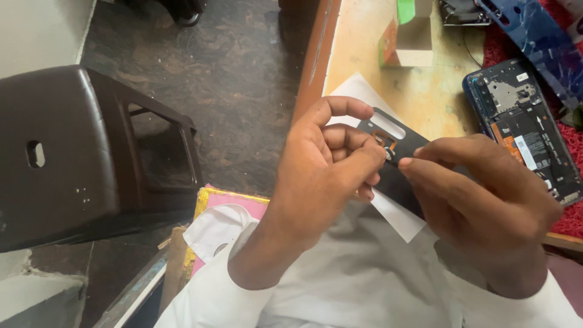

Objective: The person applies adhesive tape to a black plastic component and then attaches it to the back of a blue smartphone. The person handles the phone and the component, aligning them before pressing them together.

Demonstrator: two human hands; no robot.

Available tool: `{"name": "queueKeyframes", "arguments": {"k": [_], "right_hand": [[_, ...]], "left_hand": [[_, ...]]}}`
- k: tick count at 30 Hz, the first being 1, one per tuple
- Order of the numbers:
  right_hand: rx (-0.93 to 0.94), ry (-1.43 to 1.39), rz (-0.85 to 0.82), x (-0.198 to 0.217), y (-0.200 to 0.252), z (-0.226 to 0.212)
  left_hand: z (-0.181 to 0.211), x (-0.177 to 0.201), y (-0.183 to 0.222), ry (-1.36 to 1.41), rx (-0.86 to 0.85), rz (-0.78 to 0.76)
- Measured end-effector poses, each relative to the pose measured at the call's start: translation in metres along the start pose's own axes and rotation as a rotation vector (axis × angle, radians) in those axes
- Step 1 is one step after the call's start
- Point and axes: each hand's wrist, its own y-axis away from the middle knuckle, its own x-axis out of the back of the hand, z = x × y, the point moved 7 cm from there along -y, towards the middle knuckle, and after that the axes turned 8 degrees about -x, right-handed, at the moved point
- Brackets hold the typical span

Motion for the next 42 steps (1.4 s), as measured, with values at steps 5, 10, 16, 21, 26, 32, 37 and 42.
{"name": "queueKeyframes", "arguments": {"k": [5,10,16,21,26,32,37,42], "right_hand": [[0.020,-0.017,-0.016,-0.002,-0.002,-0.002],[0.017,-0.037,0.005,-0.003,0.001,0.003],[-0.066,-0.019,-0.002,-0.004,0.003,0.006],[-0.104,-0.044,-0.028,-0.006,-0.005,-0.002],[-0.081,-0.048,-0.042,-0.007,-0.003,-0.003],[-0.091,0.014,-0.053,-0.005,0.004,0.002],[-0.124,0.064,-0.086,-0.011,-0.002,0.008],[-0.104,0.108,-0.108,-0.017,-0.007,0.008]], "left_hand": [[-0.002,0.001,-0.002,0.016,0.023,-0.003],[-0.003,0.001,-0.005,0.032,0.035,-0.020],[-0.002,0.001,-0.004,0.033,0.031,-0.055],[0.000,0.002,-0.004,0.015,0.044,-0.051],[-0.001,0.000,-0.004,-0.001,0.051,-0.047],[0.004,-0.001,-0.002,-0.117,0.070,-0.038],[0.028,-0.001,0.012,-0.676,-0.310,0.076],[0.040,-0.008,0.027,-1.001,-0.682,-0.064]]}}
